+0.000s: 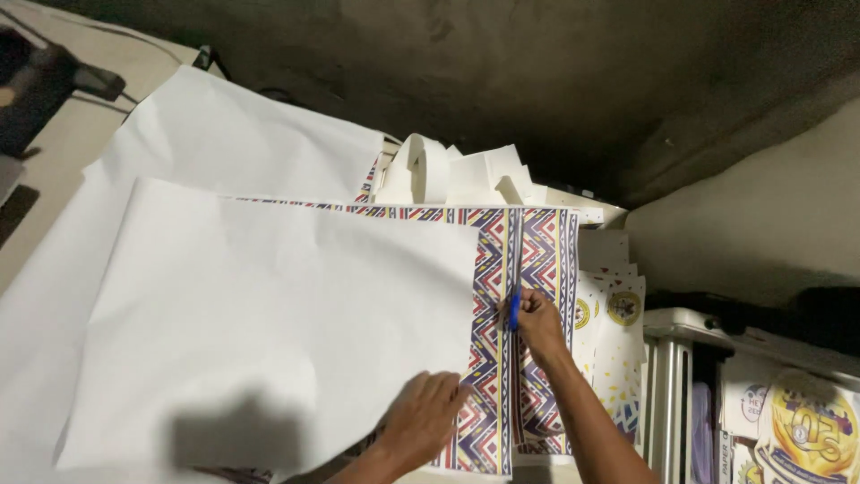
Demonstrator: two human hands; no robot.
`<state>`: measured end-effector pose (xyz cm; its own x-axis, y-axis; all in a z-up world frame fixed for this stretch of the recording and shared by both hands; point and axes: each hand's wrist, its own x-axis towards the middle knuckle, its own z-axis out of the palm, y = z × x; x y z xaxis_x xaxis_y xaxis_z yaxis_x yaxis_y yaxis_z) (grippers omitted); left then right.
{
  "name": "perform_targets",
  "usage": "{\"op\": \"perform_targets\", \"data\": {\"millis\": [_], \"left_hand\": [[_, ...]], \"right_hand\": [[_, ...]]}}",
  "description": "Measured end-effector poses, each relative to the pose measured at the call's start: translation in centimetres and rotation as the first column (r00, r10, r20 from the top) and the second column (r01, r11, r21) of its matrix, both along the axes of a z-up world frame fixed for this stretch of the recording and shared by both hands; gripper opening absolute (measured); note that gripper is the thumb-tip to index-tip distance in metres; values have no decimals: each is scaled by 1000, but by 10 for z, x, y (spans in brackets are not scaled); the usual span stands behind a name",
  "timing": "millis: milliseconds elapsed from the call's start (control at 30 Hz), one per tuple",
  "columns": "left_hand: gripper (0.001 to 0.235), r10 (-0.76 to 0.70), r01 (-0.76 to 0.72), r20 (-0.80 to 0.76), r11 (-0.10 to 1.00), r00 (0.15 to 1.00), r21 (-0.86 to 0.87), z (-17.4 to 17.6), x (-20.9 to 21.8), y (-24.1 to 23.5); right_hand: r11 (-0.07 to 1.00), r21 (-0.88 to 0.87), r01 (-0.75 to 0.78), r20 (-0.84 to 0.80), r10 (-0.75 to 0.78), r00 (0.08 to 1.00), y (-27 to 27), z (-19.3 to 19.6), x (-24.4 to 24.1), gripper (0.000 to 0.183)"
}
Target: The person uses blue-handled scissors to cut a large sheet of patterned fabric on a table. They trim the edges and cut the fabric into strips, occasionally adjusting the material's position. The workspace includes a laminating machine and other printed materials.
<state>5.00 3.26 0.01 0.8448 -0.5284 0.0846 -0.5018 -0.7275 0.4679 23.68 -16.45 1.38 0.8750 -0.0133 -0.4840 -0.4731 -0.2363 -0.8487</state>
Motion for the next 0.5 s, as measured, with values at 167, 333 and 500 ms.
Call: {"op": "perform_targets", "data": {"millis": [167,333,500], "left_hand": [[61,189,-186,-37,981,981,58,-24,-43,27],[69,353,-353,5,934,936,59,-5,-49,34],[61,383,-384,30,923,923,38,-45,-45,21]], "right_hand": [[996,90,-9,52,4,999,-7,0,-12,12],[990,137,-23,123,6,992,-20,-9,-22,16],[976,216,-24,187,-18,982,-27,-12,-26,12]]}}
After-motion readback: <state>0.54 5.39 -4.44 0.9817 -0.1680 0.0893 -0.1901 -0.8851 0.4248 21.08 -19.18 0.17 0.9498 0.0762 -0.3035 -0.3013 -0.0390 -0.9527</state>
